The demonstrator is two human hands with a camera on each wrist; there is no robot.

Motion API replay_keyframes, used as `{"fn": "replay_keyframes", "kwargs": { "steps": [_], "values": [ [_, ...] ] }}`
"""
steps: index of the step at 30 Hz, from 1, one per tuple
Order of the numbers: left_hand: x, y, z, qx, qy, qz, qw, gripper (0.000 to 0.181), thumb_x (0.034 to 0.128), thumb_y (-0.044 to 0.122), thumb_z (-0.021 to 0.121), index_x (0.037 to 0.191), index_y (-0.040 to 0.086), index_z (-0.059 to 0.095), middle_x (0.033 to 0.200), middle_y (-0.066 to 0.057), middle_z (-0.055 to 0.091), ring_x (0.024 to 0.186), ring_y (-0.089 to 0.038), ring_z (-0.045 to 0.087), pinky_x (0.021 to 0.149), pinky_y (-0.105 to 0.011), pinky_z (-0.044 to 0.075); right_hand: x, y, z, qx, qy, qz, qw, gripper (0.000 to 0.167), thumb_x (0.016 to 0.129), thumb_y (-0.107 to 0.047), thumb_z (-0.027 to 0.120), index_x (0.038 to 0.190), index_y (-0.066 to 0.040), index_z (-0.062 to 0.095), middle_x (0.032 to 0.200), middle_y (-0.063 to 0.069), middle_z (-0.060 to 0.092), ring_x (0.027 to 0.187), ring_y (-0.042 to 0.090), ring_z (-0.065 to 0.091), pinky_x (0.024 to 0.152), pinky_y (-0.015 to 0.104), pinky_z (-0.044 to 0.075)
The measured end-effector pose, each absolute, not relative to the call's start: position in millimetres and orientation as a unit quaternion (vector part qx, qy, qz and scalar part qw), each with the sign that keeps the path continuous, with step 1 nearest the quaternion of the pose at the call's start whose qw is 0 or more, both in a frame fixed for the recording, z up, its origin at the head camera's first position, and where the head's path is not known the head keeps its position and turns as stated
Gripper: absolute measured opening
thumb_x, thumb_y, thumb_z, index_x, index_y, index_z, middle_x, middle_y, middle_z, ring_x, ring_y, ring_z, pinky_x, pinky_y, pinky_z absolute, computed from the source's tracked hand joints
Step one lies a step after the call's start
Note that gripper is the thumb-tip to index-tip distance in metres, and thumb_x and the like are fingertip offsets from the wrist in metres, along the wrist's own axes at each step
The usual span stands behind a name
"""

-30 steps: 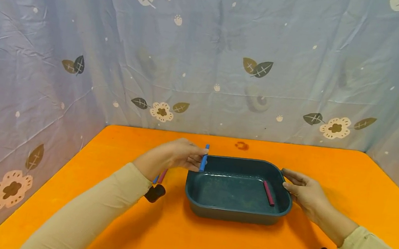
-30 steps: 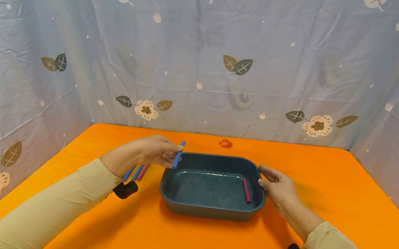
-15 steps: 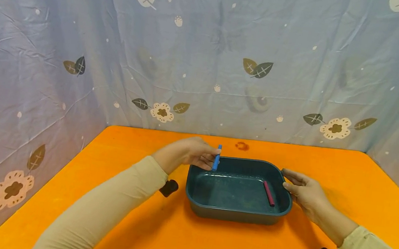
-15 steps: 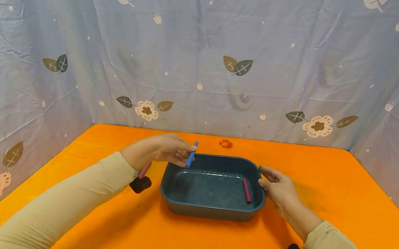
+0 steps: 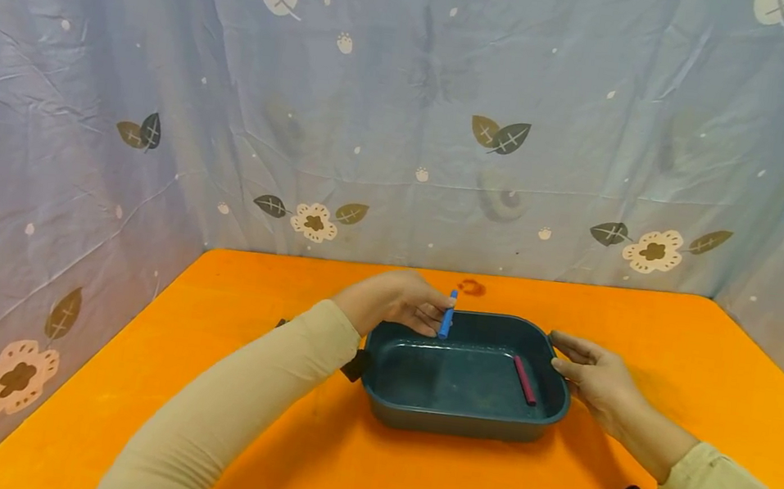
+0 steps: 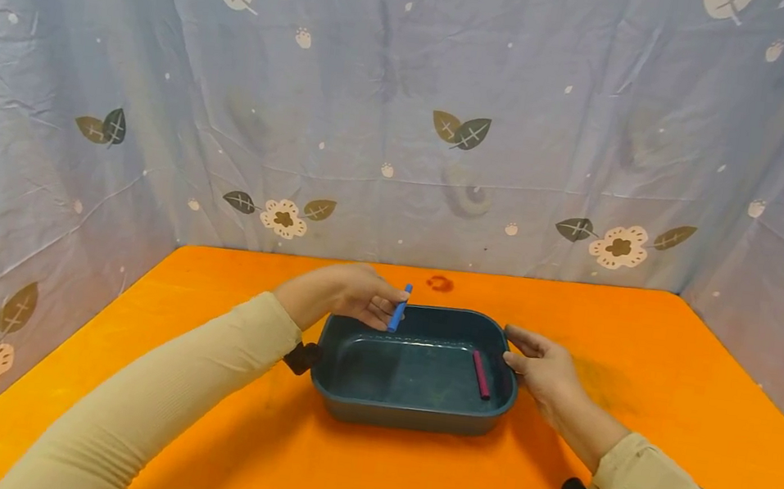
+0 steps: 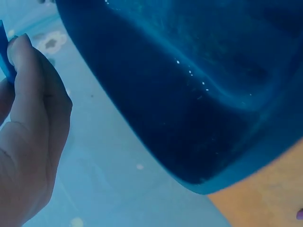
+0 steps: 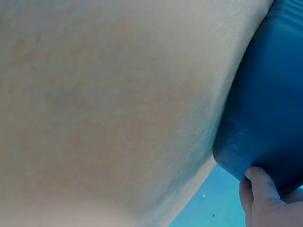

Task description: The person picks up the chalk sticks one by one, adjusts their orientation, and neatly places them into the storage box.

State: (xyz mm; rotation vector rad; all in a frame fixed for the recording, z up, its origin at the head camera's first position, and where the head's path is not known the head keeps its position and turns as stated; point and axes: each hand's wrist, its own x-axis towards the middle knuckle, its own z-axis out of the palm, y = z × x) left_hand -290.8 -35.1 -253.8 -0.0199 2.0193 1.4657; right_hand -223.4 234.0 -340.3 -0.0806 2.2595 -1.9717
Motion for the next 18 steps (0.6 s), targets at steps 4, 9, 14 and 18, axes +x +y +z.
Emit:
{"fn": "replay_keyframes", "kwargs": {
  "steps": [4, 9, 14, 18],
  "values": [
    [-292.9, -27.9, -251.7, -0.005, 0.766, 0.557, 0.32, 0.018, 0.1004, 0.015, 0.056, 0.091, 0.0, 0.058, 0.081, -0.011, 0.061, 0.072, -0.021, 0.059, 0.099, -0.039, 0.048, -222.8, 233.5, -340.4, -0.027, 0.751, -0.657, 0.069, 0.058, 0.102, 0.0, 0.046, 0.15, 0.009, 0.015, 0.154, 0.031, 0.014, 0.089, -0.004, 0.059, 0.077, 0.02, 0.053],
    [-294.6, -19.3, -249.8, -0.004, 0.761, 0.566, 0.318, 0.019, 0.0991, 0.013, 0.058, 0.084, 0.0, 0.059, 0.075, -0.011, 0.062, 0.067, -0.021, 0.06, 0.099, -0.042, 0.047, -222.6, 232.1, -340.1, -0.027, 0.753, -0.654, 0.068, 0.058, 0.102, 0.0, 0.045, 0.151, 0.008, 0.016, 0.155, 0.029, 0.014, 0.09, -0.007, 0.057, 0.079, 0.02, 0.052],
    [-296.9, -8.8, -256.7, -0.001, 0.748, 0.569, 0.34, 0.022, 0.1005, 0.011, 0.055, 0.111, -0.007, 0.061, 0.081, -0.013, 0.06, 0.078, -0.023, 0.058, 0.101, -0.041, 0.045, -222.4, 231.9, -340.7, -0.024, 0.755, -0.651, 0.068, 0.058, 0.102, -0.001, 0.046, 0.151, 0.007, 0.017, 0.155, 0.029, 0.015, 0.091, -0.007, 0.056, 0.08, 0.02, 0.053],
    [-300.5, -0.1, -264.8, 0.001, 0.745, 0.562, 0.36, 0.039, 0.1013, 0.011, 0.053, 0.136, -0.008, 0.049, 0.087, -0.013, 0.056, 0.085, -0.024, 0.054, 0.103, -0.039, 0.043, -221.8, 232.1, -341.1, -0.021, 0.755, -0.652, 0.069, 0.058, 0.102, -0.001, 0.047, 0.151, 0.007, 0.017, 0.155, 0.028, 0.015, 0.091, -0.007, 0.056, 0.081, 0.02, 0.053]
  ]
}}
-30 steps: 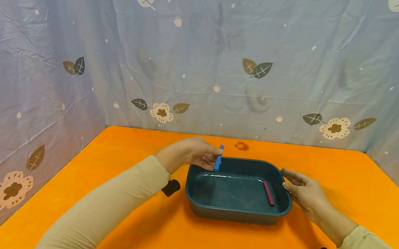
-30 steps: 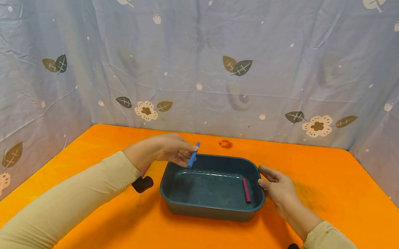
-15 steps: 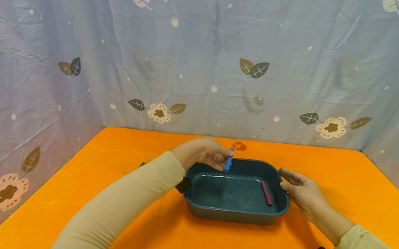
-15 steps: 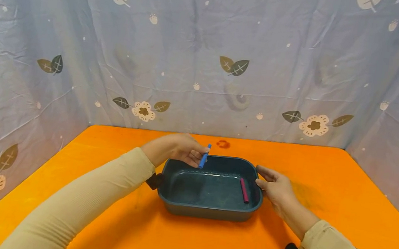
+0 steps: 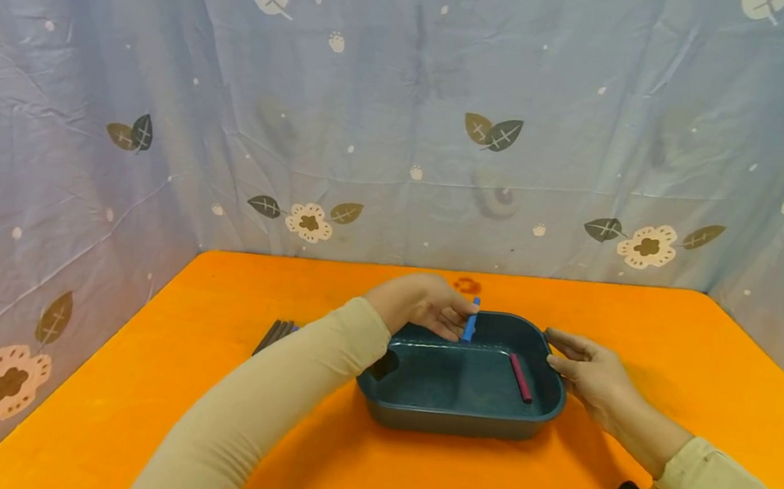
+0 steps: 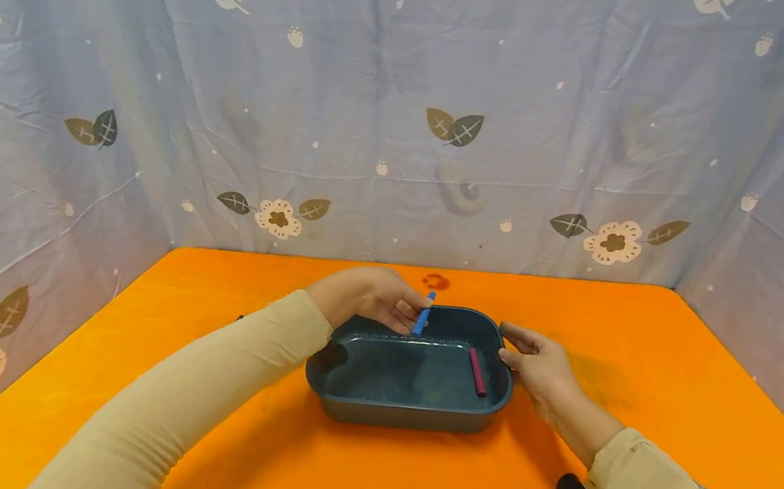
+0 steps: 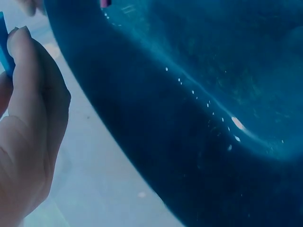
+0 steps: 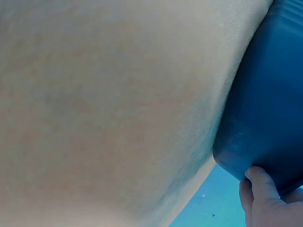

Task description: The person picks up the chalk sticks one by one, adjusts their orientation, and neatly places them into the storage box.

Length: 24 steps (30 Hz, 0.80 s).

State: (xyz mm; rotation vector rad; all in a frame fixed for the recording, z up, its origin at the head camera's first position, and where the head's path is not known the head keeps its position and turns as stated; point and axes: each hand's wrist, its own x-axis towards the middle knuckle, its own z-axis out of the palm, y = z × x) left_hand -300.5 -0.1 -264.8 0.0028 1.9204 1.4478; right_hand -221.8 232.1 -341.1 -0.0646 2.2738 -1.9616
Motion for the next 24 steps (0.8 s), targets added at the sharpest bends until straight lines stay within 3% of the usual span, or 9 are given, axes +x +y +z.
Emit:
{"fn": "replay_keyframes", "kwargs": {
  "steps": [4, 9, 13, 21, 24],
  "values": [
    [-303.2, 6.6, -268.1, -0.003, 0.746, 0.557, 0.366, 0.034, 0.1011, 0.011, 0.053, 0.131, -0.007, 0.053, 0.087, -0.014, 0.056, 0.084, -0.025, 0.054, 0.103, -0.039, 0.044, -221.3, 231.8, -340.7, -0.019, 0.756, -0.651, 0.069, 0.058, 0.102, -0.002, 0.046, 0.151, 0.007, 0.017, 0.155, 0.028, 0.016, 0.091, -0.006, 0.057, 0.08, 0.021, 0.053],
    [-306.4, 12.4, -273.1, -0.013, 0.746, 0.549, 0.377, 0.016, 0.1003, 0.011, 0.055, 0.103, -0.004, 0.058, 0.085, -0.015, 0.055, 0.08, -0.025, 0.054, 0.103, -0.04, 0.044, -221.2, 231.0, -340.1, -0.019, 0.761, -0.646, 0.067, 0.058, 0.102, -0.002, 0.046, 0.151, 0.006, 0.018, 0.155, 0.028, 0.016, 0.093, -0.005, 0.056, 0.081, 0.021, 0.053],
    [-308.6, 18.0, -282.6, -0.026, 0.741, 0.541, 0.397, 0.015, 0.1001, 0.009, 0.054, 0.091, -0.003, 0.056, 0.081, -0.015, 0.055, 0.075, -0.025, 0.054, 0.103, -0.039, 0.043, -221.6, 230.5, -339.7, -0.018, 0.761, -0.645, 0.065, 0.058, 0.102, -0.001, 0.047, 0.151, 0.007, 0.018, 0.154, 0.029, 0.017, 0.095, -0.004, 0.055, 0.081, 0.02, 0.052],
    [-308.6, 29.8, -301.1, -0.037, 0.744, 0.521, 0.417, 0.013, 0.1004, 0.007, 0.053, 0.103, -0.005, 0.057, 0.081, -0.018, 0.055, 0.084, -0.028, 0.054, 0.103, -0.04, 0.043, -221.4, 228.8, -339.4, -0.012, 0.759, -0.648, 0.064, 0.057, 0.101, 0.001, 0.047, 0.15, 0.008, 0.019, 0.154, 0.029, 0.018, 0.096, -0.001, 0.056, 0.08, 0.02, 0.053],
    [-309.9, 35.2, -306.0, -0.042, 0.74, 0.521, 0.422, 0.011, 0.0998, 0.006, 0.054, 0.096, -0.003, 0.057, 0.081, -0.018, 0.056, 0.086, -0.029, 0.054, 0.103, -0.04, 0.043, -221.9, 229.5, -338.7, -0.012, 0.764, -0.642, 0.062, 0.057, 0.101, 0.0, 0.047, 0.151, 0.007, 0.02, 0.154, 0.028, 0.019, 0.106, 0.007, 0.055, 0.082, 0.021, 0.052]
  ]
}}
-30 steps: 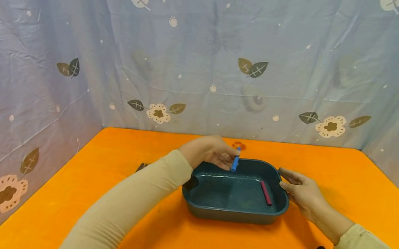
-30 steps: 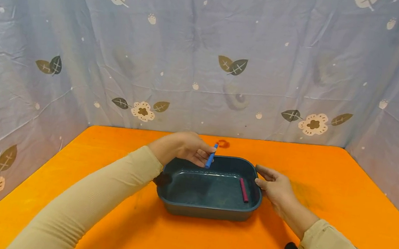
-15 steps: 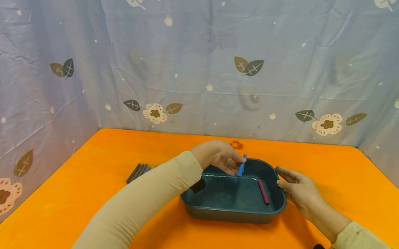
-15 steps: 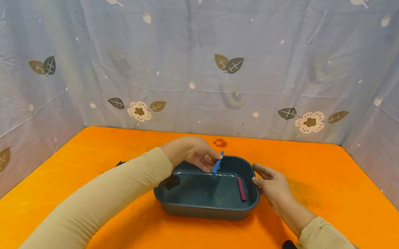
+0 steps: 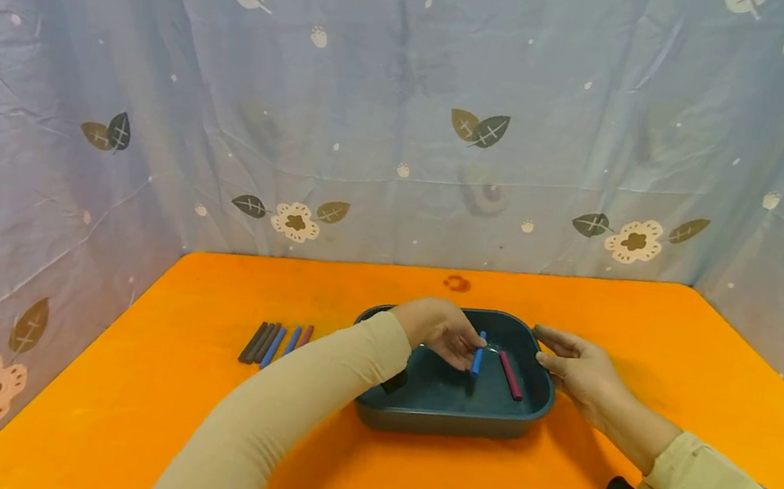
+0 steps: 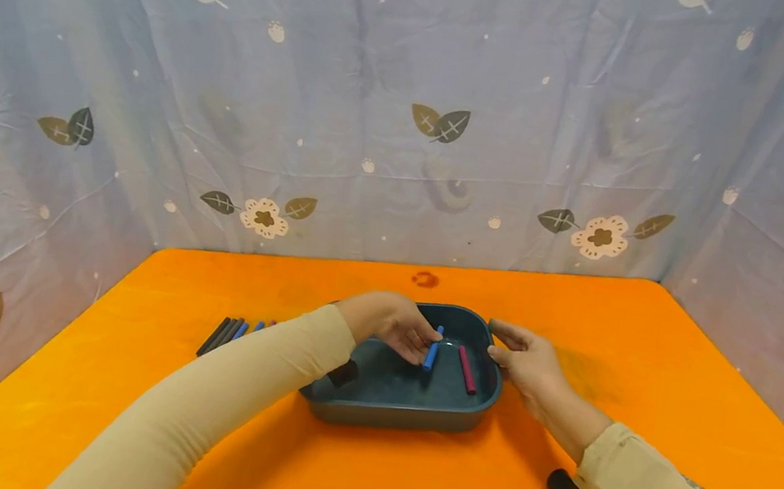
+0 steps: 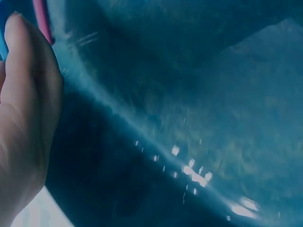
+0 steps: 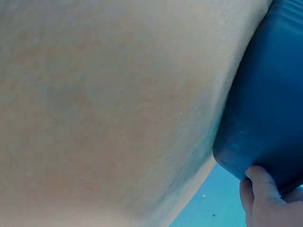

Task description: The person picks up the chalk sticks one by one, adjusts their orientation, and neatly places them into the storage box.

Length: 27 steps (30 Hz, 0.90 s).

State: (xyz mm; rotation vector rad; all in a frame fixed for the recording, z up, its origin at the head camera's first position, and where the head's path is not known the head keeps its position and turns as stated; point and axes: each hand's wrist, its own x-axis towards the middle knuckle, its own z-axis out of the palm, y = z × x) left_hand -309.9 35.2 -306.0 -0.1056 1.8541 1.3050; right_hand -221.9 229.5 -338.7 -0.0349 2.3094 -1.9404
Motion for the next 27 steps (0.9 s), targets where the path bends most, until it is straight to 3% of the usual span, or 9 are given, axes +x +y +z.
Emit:
{"fn": "replay_keyframes", "kwargs": {
  "steps": [4, 11, 19, 27],
  "values": [
    [-311.1, 40.0, -312.7, -0.055, 0.739, 0.517, 0.429, 0.015, 0.0989, 0.005, 0.056, 0.086, -0.002, 0.056, 0.079, -0.018, 0.055, 0.085, -0.028, 0.056, 0.102, -0.04, 0.044, -223.0, 228.3, -337.9, -0.013, 0.767, -0.638, 0.062, 0.056, 0.102, -0.001, 0.047, 0.151, 0.007, 0.021, 0.154, 0.028, 0.02, 0.111, 0.012, 0.054, 0.084, 0.021, 0.052],
    [-313.8, 47.6, -320.0, -0.059, 0.738, 0.507, 0.441, 0.017, 0.0996, 0.007, 0.055, 0.084, 0.0, 0.056, 0.078, -0.017, 0.055, 0.083, -0.028, 0.056, 0.101, -0.039, 0.045, -222.6, 227.9, -336.8, -0.013, 0.754, -0.653, 0.064, 0.056, 0.102, 0.0, 0.046, 0.15, 0.009, 0.019, 0.154, 0.029, 0.018, 0.093, -0.002, 0.058, 0.08, 0.021, 0.053],
    [-312.4, 57.2, -323.6, -0.077, 0.734, 0.507, 0.446, 0.022, 0.0996, 0.007, 0.055, 0.079, -0.002, 0.055, 0.075, -0.017, 0.055, 0.077, -0.027, 0.054, 0.101, -0.038, 0.044, -221.9, 228.8, -336.3, -0.012, 0.744, -0.665, 0.068, 0.056, 0.102, 0.0, 0.045, 0.15, 0.009, 0.018, 0.154, 0.03, 0.017, 0.089, -0.002, 0.06, 0.079, 0.021, 0.054],
    [-308.7, 64.0, -326.9, -0.08, 0.724, 0.524, 0.442, 0.024, 0.1001, 0.004, 0.052, 0.077, -0.004, 0.052, 0.073, -0.018, 0.052, 0.086, -0.032, 0.056, 0.1, -0.039, 0.045, -221.8, 229.7, -337.6, -0.017, 0.744, -0.664, 0.069, 0.056, 0.102, 0.0, 0.045, 0.15, 0.009, 0.018, 0.154, 0.03, 0.017, 0.091, -0.003, 0.059, 0.079, 0.021, 0.053]
  ]
}}
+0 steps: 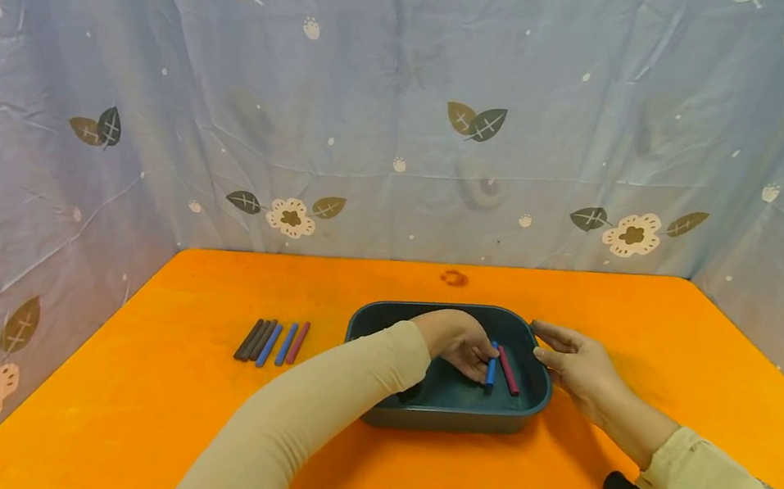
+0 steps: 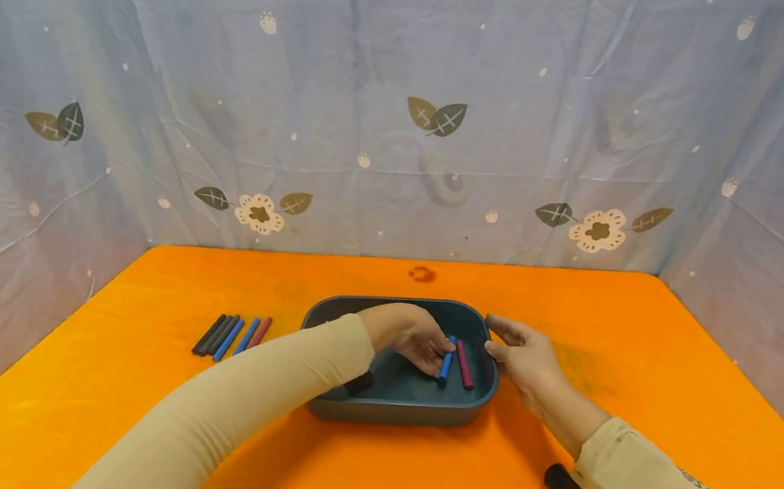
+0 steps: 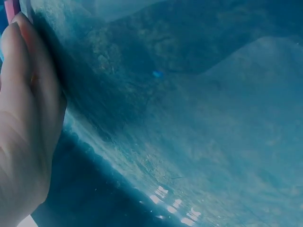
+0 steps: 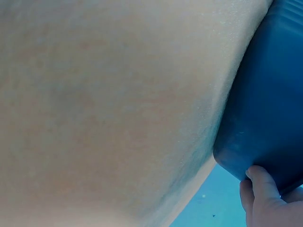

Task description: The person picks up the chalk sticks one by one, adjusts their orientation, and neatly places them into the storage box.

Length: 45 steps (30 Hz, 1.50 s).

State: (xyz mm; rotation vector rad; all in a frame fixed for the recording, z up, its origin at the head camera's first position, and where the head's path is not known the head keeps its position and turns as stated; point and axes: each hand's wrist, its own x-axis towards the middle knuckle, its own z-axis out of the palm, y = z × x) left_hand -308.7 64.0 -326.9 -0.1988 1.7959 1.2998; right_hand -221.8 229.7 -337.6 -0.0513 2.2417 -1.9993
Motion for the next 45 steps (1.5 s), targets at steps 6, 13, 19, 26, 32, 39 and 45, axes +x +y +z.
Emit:
{"fn": "replay_keyframes", "kwargs": {
  "steps": [6, 13, 19, 26, 32, 39, 45],
  "values": [
    [-308.4, 66.4, -326.9, -0.094, 0.71, 0.535, 0.449, 0.019, 0.1019, 0.004, 0.048, 0.086, -0.007, 0.051, 0.076, -0.02, 0.05, 0.123, -0.036, 0.052, 0.101, -0.039, 0.044, -221.3, 229.9, -337.7, -0.018, 0.742, -0.667, 0.07, 0.057, 0.102, 0.0, 0.045, 0.15, 0.009, 0.017, 0.154, 0.03, 0.016, 0.09, -0.003, 0.059, 0.079, 0.02, 0.053],
    [-307.2, 64.5, -324.2, -0.092, 0.712, 0.534, 0.447, 0.026, 0.1021, 0.002, 0.046, 0.118, -0.017, 0.053, 0.094, -0.027, 0.057, 0.124, -0.04, 0.051, 0.101, -0.04, 0.044, -221.8, 229.4, -338.0, -0.018, 0.742, -0.667, 0.068, 0.057, 0.102, 0.001, 0.045, 0.15, 0.009, 0.017, 0.154, 0.029, 0.015, 0.09, -0.004, 0.059, 0.077, 0.019, 0.053],
    [-303.5, 60.0, -318.5, -0.076, 0.706, 0.544, 0.448, 0.03, 0.102, 0.002, 0.047, 0.125, -0.017, 0.051, 0.122, -0.032, 0.056, 0.125, -0.042, 0.05, 0.102, -0.041, 0.043, -221.5, 229.9, -339.2, -0.017, 0.748, -0.659, 0.071, 0.057, 0.102, 0.001, 0.045, 0.15, 0.008, 0.017, 0.154, 0.029, 0.016, 0.092, -0.004, 0.058, 0.079, 0.02, 0.053],
    [-297.7, 49.5, -292.9, -0.038, 0.697, 0.567, 0.437, 0.036, 0.1033, 0.007, 0.046, 0.132, -0.014, 0.047, 0.132, -0.032, 0.049, 0.127, -0.043, 0.047, 0.105, -0.042, 0.04, -221.9, 229.2, -338.9, -0.02, 0.748, -0.66, 0.068, 0.056, 0.102, 0.002, 0.045, 0.15, 0.01, 0.017, 0.154, 0.031, 0.016, 0.09, -0.003, 0.058, 0.078, 0.02, 0.053],
    [-293.3, 35.5, -268.7, 0.012, 0.712, 0.552, 0.434, 0.04, 0.1046, 0.011, 0.045, 0.137, -0.013, 0.043, 0.136, -0.03, 0.048, 0.127, -0.041, 0.047, 0.107, -0.041, 0.038, -221.8, 229.4, -337.7, -0.02, 0.743, -0.666, 0.068, 0.056, 0.102, 0.001, 0.044, 0.149, 0.011, 0.016, 0.153, 0.031, 0.015, 0.087, -0.002, 0.06, 0.076, 0.02, 0.053],
    [-290.7, 12.4, -256.1, 0.051, 0.715, 0.557, 0.419, 0.042, 0.1049, 0.014, 0.045, 0.138, -0.012, 0.044, 0.137, -0.03, 0.048, 0.127, -0.039, 0.048, 0.108, -0.041, 0.038, -222.2, 229.4, -337.8, -0.02, 0.743, -0.665, 0.07, 0.056, 0.102, 0.001, 0.044, 0.15, 0.01, 0.016, 0.154, 0.031, 0.014, 0.084, 0.0, 0.06, 0.074, 0.019, 0.053],
    [-290.6, -8.2, -249.5, 0.056, 0.72, 0.563, 0.403, 0.043, 0.1048, 0.015, 0.046, 0.139, -0.011, 0.044, 0.136, -0.027, 0.05, 0.126, -0.038, 0.05, 0.107, -0.04, 0.039, -222.5, 229.3, -337.9, -0.022, 0.745, -0.664, 0.067, 0.057, 0.101, 0.003, 0.044, 0.15, 0.01, 0.016, 0.154, 0.031, 0.014, 0.086, -0.001, 0.059, 0.075, 0.019, 0.053]
  ]
}}
